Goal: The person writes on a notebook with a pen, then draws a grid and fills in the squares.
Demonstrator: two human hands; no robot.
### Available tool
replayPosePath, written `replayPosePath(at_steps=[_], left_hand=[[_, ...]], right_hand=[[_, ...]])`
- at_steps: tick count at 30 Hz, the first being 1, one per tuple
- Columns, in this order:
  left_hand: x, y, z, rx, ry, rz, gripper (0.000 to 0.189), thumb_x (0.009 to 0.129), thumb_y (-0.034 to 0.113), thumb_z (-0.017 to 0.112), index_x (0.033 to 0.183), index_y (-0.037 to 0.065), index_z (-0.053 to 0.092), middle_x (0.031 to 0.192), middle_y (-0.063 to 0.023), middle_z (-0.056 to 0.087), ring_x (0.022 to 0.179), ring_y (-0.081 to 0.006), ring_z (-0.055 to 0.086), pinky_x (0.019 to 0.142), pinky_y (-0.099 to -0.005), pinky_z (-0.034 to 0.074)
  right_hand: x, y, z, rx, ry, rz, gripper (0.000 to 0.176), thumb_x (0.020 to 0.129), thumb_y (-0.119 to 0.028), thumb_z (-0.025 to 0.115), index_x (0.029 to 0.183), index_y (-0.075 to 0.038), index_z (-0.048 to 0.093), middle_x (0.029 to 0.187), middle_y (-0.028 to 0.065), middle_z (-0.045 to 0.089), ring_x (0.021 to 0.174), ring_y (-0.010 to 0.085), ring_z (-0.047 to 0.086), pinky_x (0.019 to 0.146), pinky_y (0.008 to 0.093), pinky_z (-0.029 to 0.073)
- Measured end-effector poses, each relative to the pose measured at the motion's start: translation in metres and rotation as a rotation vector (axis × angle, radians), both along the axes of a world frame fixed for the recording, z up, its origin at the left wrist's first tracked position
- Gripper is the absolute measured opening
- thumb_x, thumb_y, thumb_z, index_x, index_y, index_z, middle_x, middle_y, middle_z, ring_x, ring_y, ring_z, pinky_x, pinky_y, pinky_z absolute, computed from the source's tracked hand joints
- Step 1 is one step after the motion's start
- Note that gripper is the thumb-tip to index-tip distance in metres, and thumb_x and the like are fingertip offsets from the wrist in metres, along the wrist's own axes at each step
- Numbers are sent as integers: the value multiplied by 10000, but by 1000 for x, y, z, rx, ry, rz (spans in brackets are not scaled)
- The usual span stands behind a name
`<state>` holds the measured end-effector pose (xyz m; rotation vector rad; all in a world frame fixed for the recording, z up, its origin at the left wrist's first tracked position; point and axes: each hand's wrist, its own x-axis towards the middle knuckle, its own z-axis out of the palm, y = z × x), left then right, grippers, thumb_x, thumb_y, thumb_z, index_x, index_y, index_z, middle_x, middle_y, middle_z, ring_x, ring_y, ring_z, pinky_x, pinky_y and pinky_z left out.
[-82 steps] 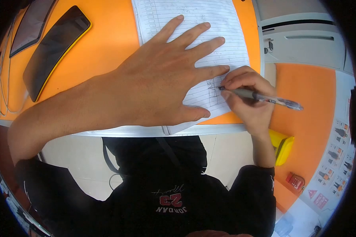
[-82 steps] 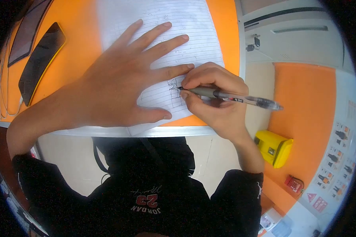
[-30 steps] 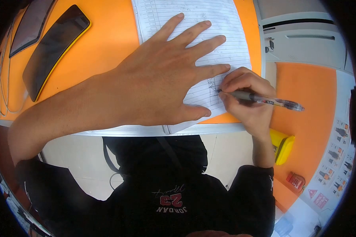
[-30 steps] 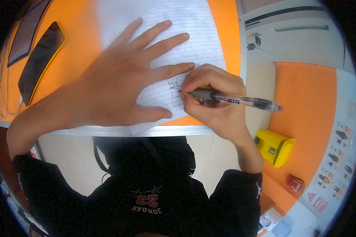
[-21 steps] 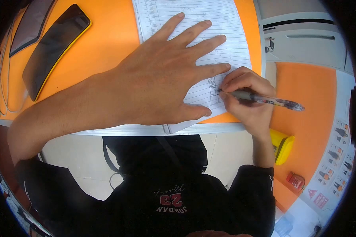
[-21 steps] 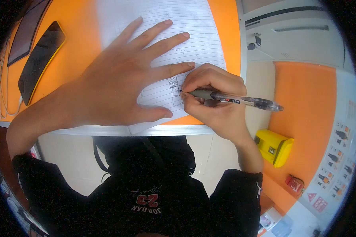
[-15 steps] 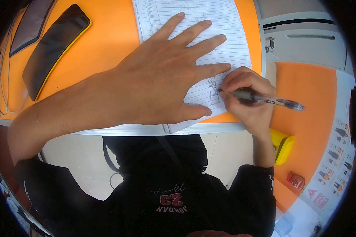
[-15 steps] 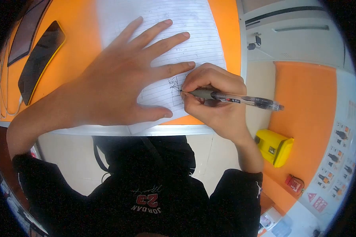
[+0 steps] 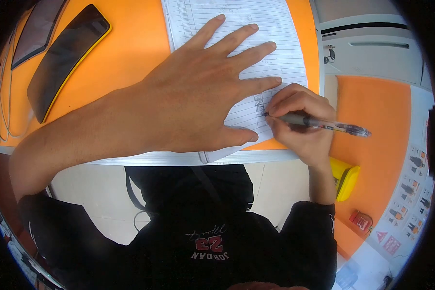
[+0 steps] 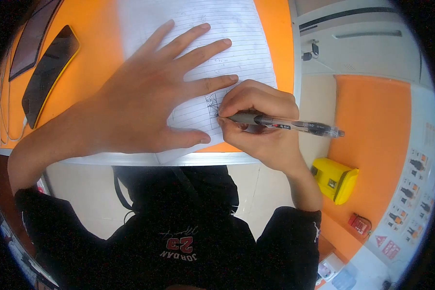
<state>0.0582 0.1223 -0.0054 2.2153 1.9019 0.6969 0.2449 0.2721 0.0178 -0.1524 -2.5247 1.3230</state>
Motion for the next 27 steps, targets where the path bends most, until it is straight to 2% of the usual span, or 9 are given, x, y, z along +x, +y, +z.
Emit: replayPosePath(at_steps=[22,24,27], left_hand=[[0,0,-2,8,1,-2,680,823,516,738,1409,205,583,1584,-121,383,1507,-373,234,1225,-598,130],[1,0,-4,72,-24,16,618,833,527,714,1355,204,637,1550,-143,438,1504,-341,277,1237,-550,111],[1,0,-4,66,-14,18,620,833,531,712,1354,204,636,1548,-143,441,1503,-343,280,1236,-547,119]], right_hand=[[-2,-2,1,3,-2,-8,175,723,55,777,868,-9,702,922,126,713,814,182,701,729,256,555],[-1,-2,0,-1,-2,-9,175,723,53,779,868,-9,703,923,126,714,817,183,702,732,256,555],[-1,-2,0,-4,-5,-12,175,723,51,782,869,-9,706,926,128,715,822,183,704,737,257,556]])
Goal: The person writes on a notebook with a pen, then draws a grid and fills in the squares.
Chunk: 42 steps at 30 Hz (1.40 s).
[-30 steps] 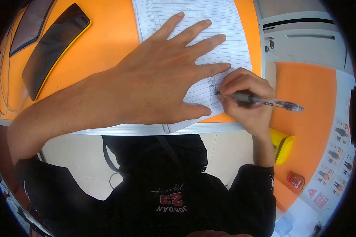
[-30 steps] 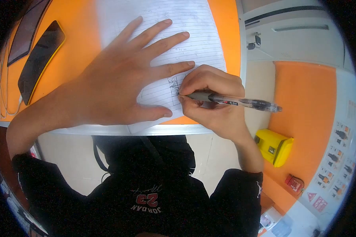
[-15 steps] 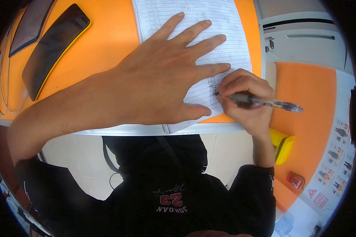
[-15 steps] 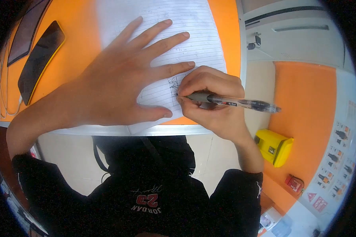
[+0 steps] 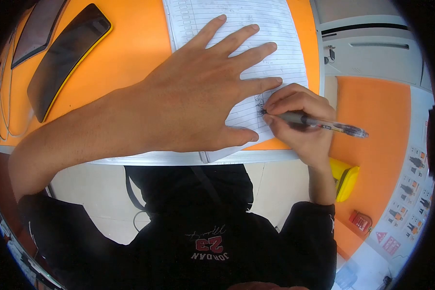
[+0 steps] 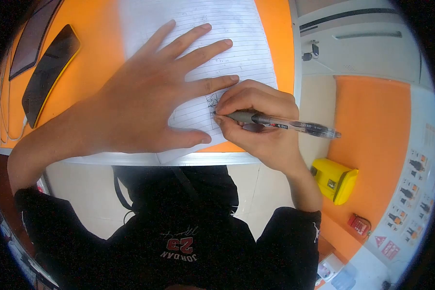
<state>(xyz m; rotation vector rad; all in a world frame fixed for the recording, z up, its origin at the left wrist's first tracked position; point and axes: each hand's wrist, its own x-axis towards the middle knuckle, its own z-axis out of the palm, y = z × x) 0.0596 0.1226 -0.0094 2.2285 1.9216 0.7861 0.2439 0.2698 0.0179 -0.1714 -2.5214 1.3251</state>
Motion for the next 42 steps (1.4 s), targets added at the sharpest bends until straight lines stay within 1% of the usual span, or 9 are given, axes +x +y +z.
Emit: replayPosePath(at_steps=[1,3,6,7,9,31,34,36,42], left_hand=[[0,0,1,0,0,0,620,833,531,712,1354,204,636,1548,-143,441,1503,-343,280,1236,-547,119],[-1,1,2,-53,-5,-21,684,817,516,744,1405,204,587,1584,-118,384,1510,-371,228,1223,-605,131],[-1,0,-1,15,-11,-5,616,832,533,710,1349,204,642,1548,-143,442,1499,-348,289,1235,-551,121],[-1,0,0,15,-11,-5,616,832,533,710,1349,204,642,1548,-143,442,1499,-348,289,1235,-551,121],[-1,-1,3,-55,-2,-20,685,812,516,749,1402,207,587,1581,-121,387,1507,-370,235,1221,-607,137],[-1,-1,2,-66,-4,-15,667,819,501,745,1397,205,594,1579,-123,389,1508,-370,232,1221,-603,148],[-1,1,-1,4,3,-1,617,830,530,714,1351,207,640,1553,-141,436,1502,-347,283,1233,-567,117],[-1,0,0,-42,3,-18,675,817,501,745,1404,207,587,1576,-128,393,1506,-378,236,1223,-599,142],[-1,0,3,-63,16,-18,680,817,507,744,1407,210,585,1584,-124,383,1510,-373,231,1224,-598,138]], right_hand=[[0,0,0,1,-3,-2,176,722,50,782,870,-10,708,927,128,716,824,184,704,739,257,557],[0,1,1,2,-5,-3,177,722,49,783,872,-11,710,930,129,717,824,185,705,738,258,558],[0,-1,0,11,-1,-1,177,722,50,784,872,-11,712,932,129,719,827,187,707,739,258,559],[0,0,0,14,4,2,176,722,52,783,871,-9,711,932,128,720,828,188,707,740,258,559],[0,-3,1,2,-3,-12,174,723,56,781,869,-7,711,927,127,720,831,189,706,746,258,558],[-1,-2,-1,-5,5,-61,147,739,39,764,864,-11,704,908,116,712,810,176,687,738,252,535],[1,-2,0,-21,-24,-84,147,732,43,763,853,-12,700,896,111,707,796,164,682,717,244,527],[1,-1,0,-9,-20,-78,149,727,45,763,846,-13,696,890,109,705,790,159,678,710,239,522],[1,0,0,9,-12,-67,151,714,37,766,830,-18,685,879,105,700,774,149,671,689,225,510]])
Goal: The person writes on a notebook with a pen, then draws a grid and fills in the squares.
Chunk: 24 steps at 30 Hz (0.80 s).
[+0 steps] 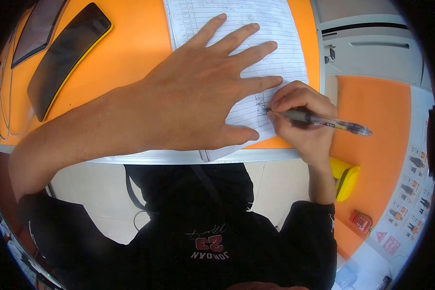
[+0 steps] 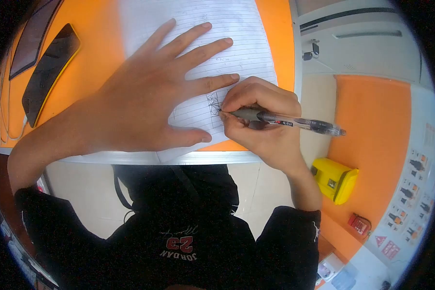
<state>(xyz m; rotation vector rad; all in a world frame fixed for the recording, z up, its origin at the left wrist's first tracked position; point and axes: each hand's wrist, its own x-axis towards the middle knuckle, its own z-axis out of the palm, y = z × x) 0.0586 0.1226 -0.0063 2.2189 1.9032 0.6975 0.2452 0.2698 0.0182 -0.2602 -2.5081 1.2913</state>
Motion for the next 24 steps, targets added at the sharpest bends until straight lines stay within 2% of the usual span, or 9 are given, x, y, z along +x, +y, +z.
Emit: replayPosePath(at_steps=[10,12,16,19,21,24], left_hand=[[0,-1,-2,-4,-6,5,683,817,515,743,1410,214,584,1585,-121,384,1510,-370,231,1227,-592,134],[0,0,-4,65,-19,16,619,824,529,722,1345,203,646,1552,-143,438,1500,-349,287,1230,-573,120],[0,2,-3,68,-30,11,616,825,525,722,1343,202,647,1551,-143,439,1500,-350,286,1230,-572,121],[0,1,-2,-7,-4,-2,686,823,523,736,1415,214,578,1588,-121,380,1510,-374,231,1226,-593,134],[1,1,-5,64,-16,17,620,823,520,724,1351,206,640,1552,-142,437,1502,-345,283,1232,-567,115],[0,2,-4,56,-25,14,624,823,522,721,1356,209,635,1555,-140,433,1504,-340,281,1234,-566,107]], right_hand=[[0,1,-2,31,20,27,158,713,28,771,831,-23,680,871,100,698,754,141,667,660,213,499],[0,0,-1,22,16,22,159,713,30,772,832,-21,679,870,101,698,755,141,668,660,213,500],[0,2,-1,26,20,35,165,713,39,772,837,-16,678,871,103,699,759,143,672,660,216,504],[0,2,-1,19,16,48,170,712,44,771,842,-14,678,874,105,699,760,145,674,656,218,507],[0,1,-1,20,15,49,172,712,44,772,845,-14,679,875,107,700,760,147,676,655,219,510],[-1,2,-1,17,13,56,176,711,42,775,848,-13,682,879,111,703,760,151,681,655,221,517]])
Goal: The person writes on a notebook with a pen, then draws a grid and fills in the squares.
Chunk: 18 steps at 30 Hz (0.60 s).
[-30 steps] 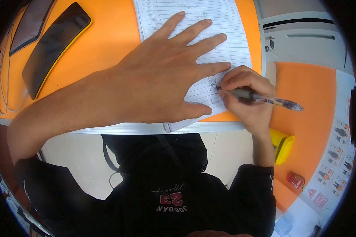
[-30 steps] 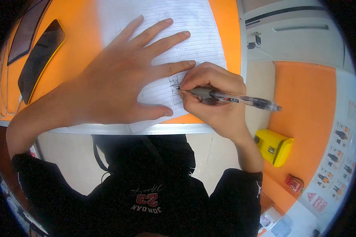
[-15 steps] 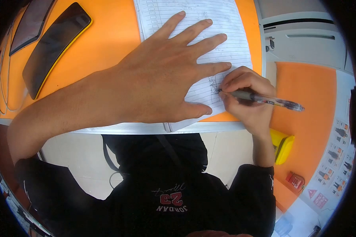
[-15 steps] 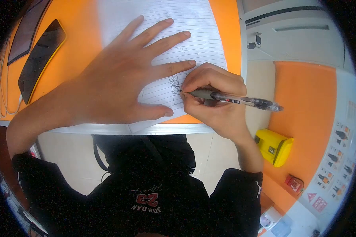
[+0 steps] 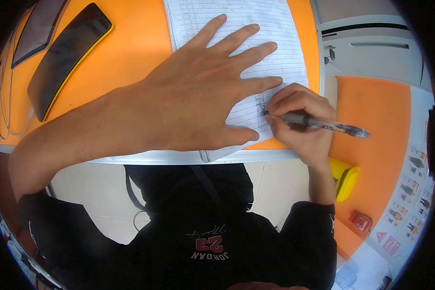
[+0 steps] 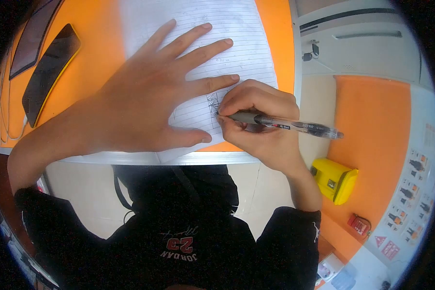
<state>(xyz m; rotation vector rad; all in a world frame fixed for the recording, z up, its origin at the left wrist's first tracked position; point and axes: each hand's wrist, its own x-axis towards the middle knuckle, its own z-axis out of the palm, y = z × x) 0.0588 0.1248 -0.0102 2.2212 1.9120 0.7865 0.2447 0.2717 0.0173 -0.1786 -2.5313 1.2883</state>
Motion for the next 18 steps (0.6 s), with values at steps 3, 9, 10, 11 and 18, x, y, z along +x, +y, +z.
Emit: replayPosePath(at_steps=[3,9,10,11,18], left_hand=[[0,-2,0,6,1,3,627,824,528,716,1358,211,633,1557,-138,431,1505,-336,281,1236,-563,100],[0,-1,1,-7,14,4,630,827,535,711,1360,210,630,1559,-135,429,1508,-332,273,1239,-554,99],[0,0,0,-8,14,4,630,827,535,711,1360,210,630,1559,-135,429,1508,-332,273,1239,-554,99],[0,0,0,-5,7,1,629,827,534,713,1359,209,631,1558,-136,429,1508,-332,272,1239,-552,101],[0,0,1,0,6,1,620,828,531,718,1349,204,640,1555,-141,432,1505,-338,276,1237,-554,111]], right_hand=[[0,-1,0,5,3,10,179,708,42,779,850,-13,684,883,113,705,761,155,684,658,222,523],[0,-1,-1,1,10,17,178,710,48,779,853,-10,690,891,115,707,770,158,688,666,224,528],[0,1,-1,3,20,24,176,712,47,780,853,-10,691,893,116,708,775,159,689,670,226,530],[0,0,-1,4,20,24,176,712,47,780,853,-10,691,893,116,708,775,159,689,670,226,530],[0,-1,0,-6,-8,-10,179,722,44,786,871,-7,701,915,128,713,816,183,700,733,258,549]])
